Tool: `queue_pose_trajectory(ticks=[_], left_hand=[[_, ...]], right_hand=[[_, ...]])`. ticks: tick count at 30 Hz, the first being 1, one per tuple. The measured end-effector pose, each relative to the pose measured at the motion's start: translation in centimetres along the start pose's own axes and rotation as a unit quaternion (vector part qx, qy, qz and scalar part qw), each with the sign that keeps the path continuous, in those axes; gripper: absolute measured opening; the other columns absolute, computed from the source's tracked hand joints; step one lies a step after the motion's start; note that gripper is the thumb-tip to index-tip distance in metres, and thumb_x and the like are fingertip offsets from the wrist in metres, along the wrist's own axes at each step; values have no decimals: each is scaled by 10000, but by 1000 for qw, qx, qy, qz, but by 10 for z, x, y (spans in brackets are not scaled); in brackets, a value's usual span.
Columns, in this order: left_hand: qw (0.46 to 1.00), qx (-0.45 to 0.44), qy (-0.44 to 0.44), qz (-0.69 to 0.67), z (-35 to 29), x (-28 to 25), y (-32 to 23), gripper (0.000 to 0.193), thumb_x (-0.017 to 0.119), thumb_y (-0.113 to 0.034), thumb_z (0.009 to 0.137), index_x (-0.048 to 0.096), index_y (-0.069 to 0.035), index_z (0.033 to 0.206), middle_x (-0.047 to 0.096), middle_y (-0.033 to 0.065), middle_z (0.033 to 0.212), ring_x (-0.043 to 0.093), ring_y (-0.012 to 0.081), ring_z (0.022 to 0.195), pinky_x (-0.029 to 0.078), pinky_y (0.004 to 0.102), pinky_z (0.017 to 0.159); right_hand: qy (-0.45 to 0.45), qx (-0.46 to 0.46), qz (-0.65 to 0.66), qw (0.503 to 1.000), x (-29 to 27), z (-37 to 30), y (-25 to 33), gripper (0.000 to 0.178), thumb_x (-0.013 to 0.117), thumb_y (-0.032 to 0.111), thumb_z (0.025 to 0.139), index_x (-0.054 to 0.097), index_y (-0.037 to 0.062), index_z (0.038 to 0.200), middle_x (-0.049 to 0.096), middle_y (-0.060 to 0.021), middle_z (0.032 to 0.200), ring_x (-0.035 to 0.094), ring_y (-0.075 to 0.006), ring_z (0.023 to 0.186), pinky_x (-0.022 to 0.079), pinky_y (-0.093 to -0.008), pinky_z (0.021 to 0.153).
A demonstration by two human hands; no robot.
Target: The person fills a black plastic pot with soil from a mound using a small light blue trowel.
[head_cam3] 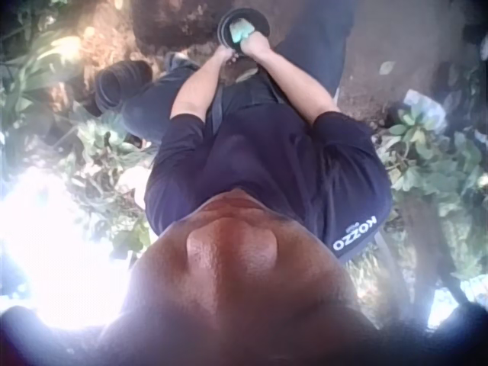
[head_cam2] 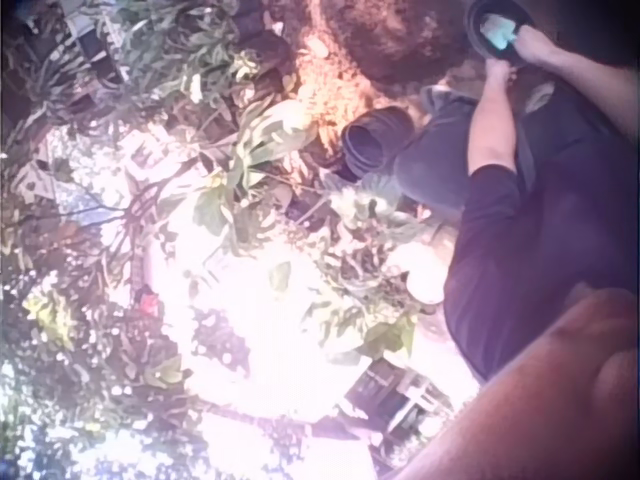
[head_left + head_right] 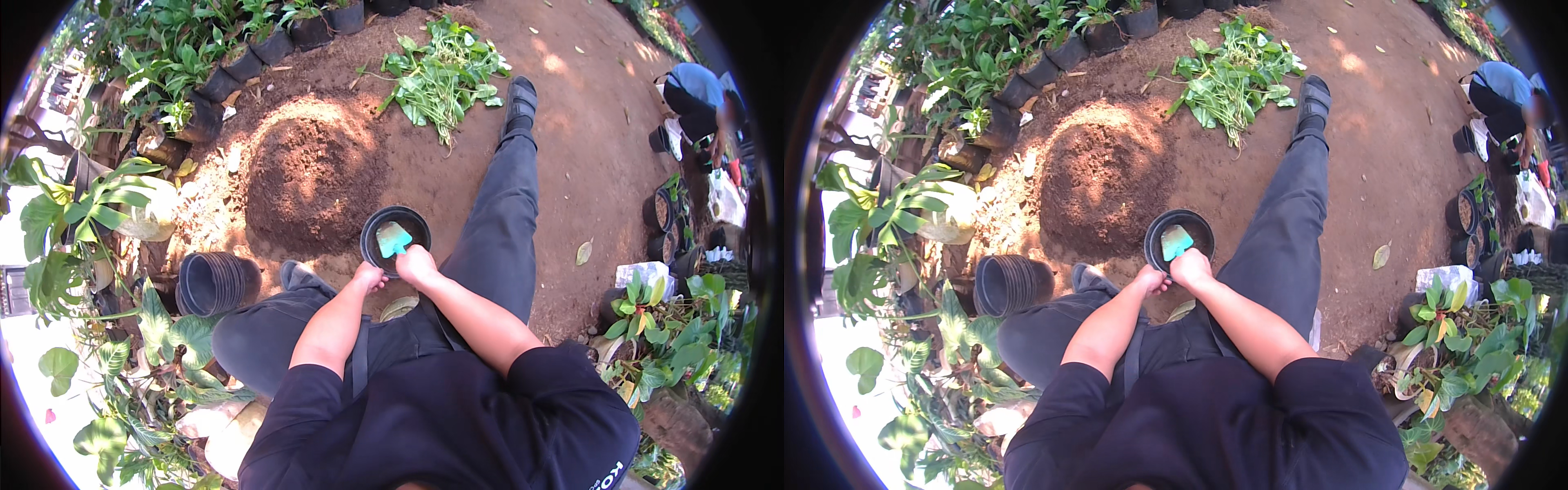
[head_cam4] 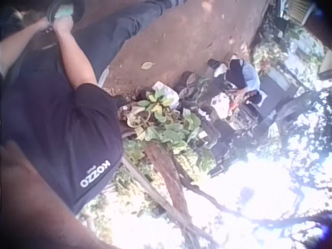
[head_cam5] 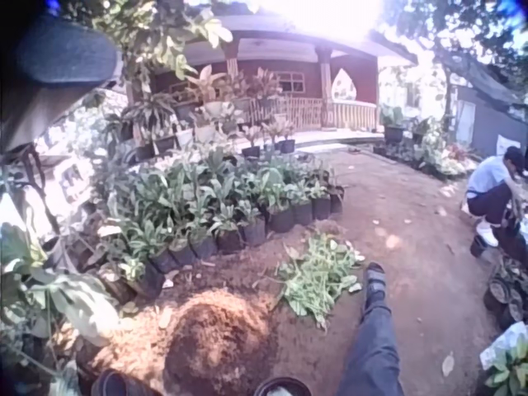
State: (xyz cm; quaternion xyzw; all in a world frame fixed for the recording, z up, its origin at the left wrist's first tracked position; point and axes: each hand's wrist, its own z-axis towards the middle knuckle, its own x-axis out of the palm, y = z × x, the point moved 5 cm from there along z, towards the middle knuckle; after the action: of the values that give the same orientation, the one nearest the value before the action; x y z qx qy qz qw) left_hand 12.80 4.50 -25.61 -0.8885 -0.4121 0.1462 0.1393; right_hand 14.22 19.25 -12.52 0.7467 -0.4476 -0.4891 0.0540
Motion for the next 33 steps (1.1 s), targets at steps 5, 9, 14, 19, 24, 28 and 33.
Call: queue_pose_trajectory(ticks=[5, 9, 14, 19, 24, 28, 33], left_hand=[[1000, -15, -6, -12, -1, 4, -2, 160, 438, -76, 822, 589, -49, 776, 605, 35, 656, 516, 100, 446, 380, 268, 384], [1000, -5, -21, 2, -4, -3, -2, 164, 428, -57, 802, 589, -23, 802, 627, 67, 692, 532, 112, 456, 384, 287, 379], [1000, -9, -7, -7, -1, 2, -3, 159, 430, -56, 802, 583, -35, 838, 622, 66, 678, 523, 113, 435, 388, 288, 381], [1000, -9, -11, -10, 6, -1, 4, 165, 432, -89, 821, 588, -36, 814, 623, 58, 691, 519, 105, 434, 372, 268, 372], [1000, -5, -15, -5, 2, 1, 3, 176, 417, -84, 824, 588, -42, 820, 620, 48, 687, 510, 101, 430, 374, 266, 377], [1000, -10, -6, -14, 3, 1, 3, 174, 416, -93, 831, 583, -47, 831, 619, 43, 693, 509, 100, 428, 382, 270, 382], [1000, -10, -7, -4, 3, 0, 5, 185, 400, -71, 817, 583, -47, 826, 615, 44, 678, 512, 101, 431, 382, 272, 377]], right_hand=[[129, 126, 17, 983, 10, 6, -10, 279, 517, 210, 770, 620, -41, 831, 616, -214, 790, 622, -302, 755, 496, -377, 677], [116, 103, 4, 988, -7, -15, 21, 256, 550, 163, 711, 645, -4, 879, 614, -210, 941, 597, -291, 934, 472, -364, 797], [140, 138, 16, 980, 9, 1, -7, 314, 509, 229, 793, 609, -54, 883, 602, -248, 896, 594, -336, 892, 472, -391, 771], [86, 103, 28, 991, 10, 1, -6, 308, 500, 224, 797, 610, -62, 813, 618, -196, 705, 632, -296, 651, 493, -388, 594], [112, 153, 116, 975, -2, 6, -15, 305, 465, 214, 814, 585, -39, 694, 545, -138, 534, 540, -242, 436, 423, -383, 426], [139, 181, 138, 964, -5, 3, -19, 330, 463, 228, 832, 577, -43, 681, 548, -142, 536, 543, -250, 435, 416, -391, 416], [112, 139, 98, 979, -12, 0, -12, 281, 471, 179, 779, 606, -51, 691, 592, -162, 598, 596, -254, 533, 454, -374, 517]])
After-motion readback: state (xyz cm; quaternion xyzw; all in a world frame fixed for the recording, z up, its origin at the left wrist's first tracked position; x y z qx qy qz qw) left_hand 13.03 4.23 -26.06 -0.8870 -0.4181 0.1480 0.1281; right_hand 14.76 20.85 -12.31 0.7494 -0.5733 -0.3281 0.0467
